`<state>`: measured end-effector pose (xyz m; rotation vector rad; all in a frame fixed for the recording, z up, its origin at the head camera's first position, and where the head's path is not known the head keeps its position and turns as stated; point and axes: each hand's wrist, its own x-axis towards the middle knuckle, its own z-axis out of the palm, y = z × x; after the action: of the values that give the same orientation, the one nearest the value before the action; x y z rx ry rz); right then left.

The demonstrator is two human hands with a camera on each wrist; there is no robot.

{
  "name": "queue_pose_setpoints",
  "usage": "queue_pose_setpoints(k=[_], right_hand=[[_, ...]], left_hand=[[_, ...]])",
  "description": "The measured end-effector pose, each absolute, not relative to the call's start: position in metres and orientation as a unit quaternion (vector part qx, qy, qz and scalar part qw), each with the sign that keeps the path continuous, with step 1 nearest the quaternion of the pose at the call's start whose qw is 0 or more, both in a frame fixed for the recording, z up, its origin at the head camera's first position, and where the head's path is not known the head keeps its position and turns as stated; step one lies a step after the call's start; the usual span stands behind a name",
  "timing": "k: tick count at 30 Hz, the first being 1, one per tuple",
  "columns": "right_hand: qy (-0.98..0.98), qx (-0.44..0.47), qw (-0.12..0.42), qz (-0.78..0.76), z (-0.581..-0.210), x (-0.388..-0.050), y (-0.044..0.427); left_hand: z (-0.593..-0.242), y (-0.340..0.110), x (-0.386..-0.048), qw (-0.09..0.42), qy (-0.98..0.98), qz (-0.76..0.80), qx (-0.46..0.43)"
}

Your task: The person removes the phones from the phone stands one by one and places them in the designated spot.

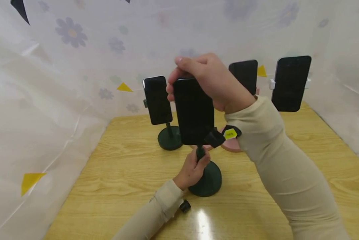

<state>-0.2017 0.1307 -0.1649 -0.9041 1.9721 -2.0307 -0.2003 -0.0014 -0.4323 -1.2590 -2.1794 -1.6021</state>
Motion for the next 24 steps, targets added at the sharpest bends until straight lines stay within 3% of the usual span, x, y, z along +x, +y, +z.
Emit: queue_pose_setpoints(k=[24], right_hand=[[0.671, -0.307, 0.074, -0.671, -0.1625, -0.1971, 0.1348]], left_hand=[[-0.4335, 0.0037, -0.1959, 0.072, -0.729, -0.531, -0.425]])
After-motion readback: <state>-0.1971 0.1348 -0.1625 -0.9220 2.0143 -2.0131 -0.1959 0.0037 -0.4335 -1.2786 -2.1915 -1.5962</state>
